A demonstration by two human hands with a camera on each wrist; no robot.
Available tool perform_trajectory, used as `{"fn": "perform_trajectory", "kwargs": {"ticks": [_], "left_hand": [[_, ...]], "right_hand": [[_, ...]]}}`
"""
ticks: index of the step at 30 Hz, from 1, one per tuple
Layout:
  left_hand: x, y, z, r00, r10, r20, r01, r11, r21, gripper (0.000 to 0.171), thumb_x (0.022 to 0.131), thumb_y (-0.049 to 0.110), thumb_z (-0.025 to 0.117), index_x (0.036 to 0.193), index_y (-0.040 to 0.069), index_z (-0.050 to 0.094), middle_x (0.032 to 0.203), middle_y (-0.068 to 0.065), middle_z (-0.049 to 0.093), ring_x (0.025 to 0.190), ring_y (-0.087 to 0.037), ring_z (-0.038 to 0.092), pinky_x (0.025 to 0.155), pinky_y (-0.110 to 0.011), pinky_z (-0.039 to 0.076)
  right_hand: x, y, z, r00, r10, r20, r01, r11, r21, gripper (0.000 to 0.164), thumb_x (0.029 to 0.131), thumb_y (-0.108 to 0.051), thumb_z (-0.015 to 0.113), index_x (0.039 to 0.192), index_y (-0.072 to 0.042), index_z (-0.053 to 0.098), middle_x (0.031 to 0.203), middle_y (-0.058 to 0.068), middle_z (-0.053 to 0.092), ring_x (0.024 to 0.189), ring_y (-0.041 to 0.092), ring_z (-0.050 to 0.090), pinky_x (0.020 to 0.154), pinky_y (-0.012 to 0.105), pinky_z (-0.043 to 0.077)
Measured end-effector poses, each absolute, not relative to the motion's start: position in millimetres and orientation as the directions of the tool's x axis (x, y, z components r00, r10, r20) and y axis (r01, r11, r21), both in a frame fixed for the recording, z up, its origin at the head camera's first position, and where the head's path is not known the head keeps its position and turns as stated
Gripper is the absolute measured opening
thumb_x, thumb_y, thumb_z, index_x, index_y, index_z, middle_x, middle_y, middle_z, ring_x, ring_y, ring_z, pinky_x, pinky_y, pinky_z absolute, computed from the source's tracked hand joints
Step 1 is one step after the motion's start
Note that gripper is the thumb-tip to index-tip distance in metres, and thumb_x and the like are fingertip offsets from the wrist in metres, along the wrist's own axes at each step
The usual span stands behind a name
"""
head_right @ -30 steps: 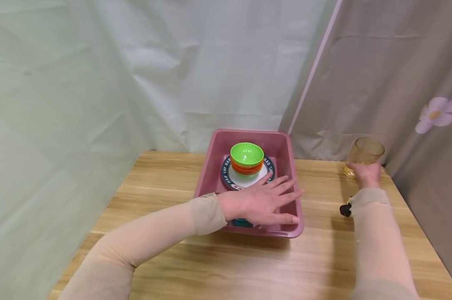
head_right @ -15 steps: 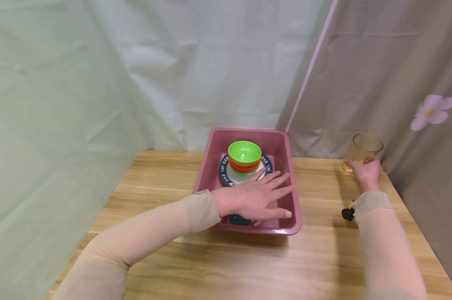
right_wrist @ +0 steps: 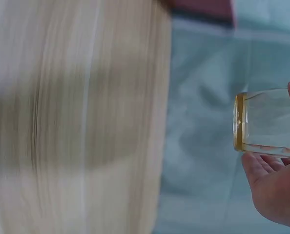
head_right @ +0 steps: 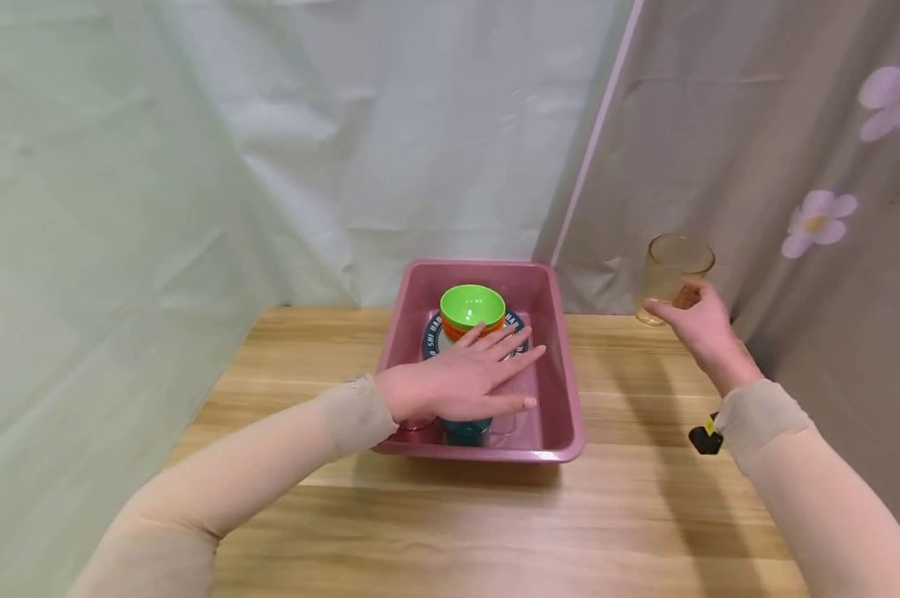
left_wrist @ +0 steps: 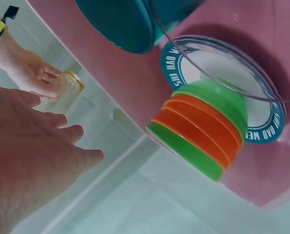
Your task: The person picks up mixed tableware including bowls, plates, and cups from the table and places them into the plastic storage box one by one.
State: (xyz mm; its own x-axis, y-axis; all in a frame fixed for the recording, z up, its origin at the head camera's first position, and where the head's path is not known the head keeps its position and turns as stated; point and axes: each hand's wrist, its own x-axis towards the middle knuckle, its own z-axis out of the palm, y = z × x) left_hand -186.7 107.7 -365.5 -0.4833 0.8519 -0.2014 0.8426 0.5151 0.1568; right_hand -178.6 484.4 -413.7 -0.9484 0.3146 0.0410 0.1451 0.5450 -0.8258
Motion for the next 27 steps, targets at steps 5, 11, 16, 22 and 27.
{"fn": "perform_trajectory", "kwargs": {"ticks": [5,11,16,22,27], "left_hand": [[-193,89,-365,-0.494,0.851,-0.18,0.836,0.522,0.17,0.085,0.096,0.08,0.022,0.166,0.034,0.007,0.172,0.004,-0.003,0.157,-0.018,-0.008,0.124,-0.05,-0.006],[-202,65,-366,-0.524,0.839,-0.148,0.823,0.543,0.164,0.086,0.096,0.08,0.02,0.166,0.032,0.007,0.172,0.005,-0.004,0.157,-0.021,-0.005,0.124,-0.054,-0.002],[-205,47,-367,-0.567,0.81,-0.149,0.794,0.585,0.164,0.084,0.097,0.08,0.021,0.166,0.033,0.007,0.172,0.004,-0.003,0.157,-0.021,-0.004,0.123,-0.053,-0.004],[-208,20,-370,-0.603,0.782,-0.159,0.763,0.624,0.17,0.085,0.096,0.081,0.02,0.166,0.033,0.008,0.172,0.002,0.0,0.156,-0.02,-0.007,0.123,-0.05,-0.007],[-208,-1,-370,-0.631,0.763,-0.139,0.728,0.645,0.231,0.084,0.098,0.076,0.031,0.166,0.029,0.013,0.172,0.0,0.002,0.157,-0.023,-0.006,0.123,-0.055,-0.004]], "right_hand": [[-174,446,-396,-0.978,0.196,0.073,0.045,0.537,-0.843,0.079,0.094,-0.04,0.075,0.15,0.0,0.036,0.131,0.012,0.047,0.113,0.021,0.049,0.083,0.027,0.045],[-172,393,-381,-0.994,0.049,0.101,-0.063,0.5,-0.864,0.062,0.091,-0.029,0.081,0.137,-0.002,0.05,0.117,0.007,0.059,0.104,0.013,0.058,0.078,0.019,0.05],[-168,352,-376,-0.995,-0.072,0.066,-0.092,0.453,-0.887,0.077,0.088,-0.026,0.083,0.149,-0.002,0.042,0.134,0.019,0.059,0.119,0.03,0.06,0.085,0.023,0.054],[-160,313,-378,-0.979,-0.193,0.063,-0.135,0.385,-0.913,0.077,0.086,-0.018,0.084,0.148,0.001,0.042,0.133,0.022,0.061,0.12,0.036,0.062,0.09,0.028,0.054],[-157,292,-381,-0.958,-0.276,0.082,-0.177,0.34,-0.924,0.076,0.083,-0.014,0.087,0.146,0.0,0.047,0.118,0.018,0.067,0.106,0.03,0.067,0.086,0.033,0.057]]}}
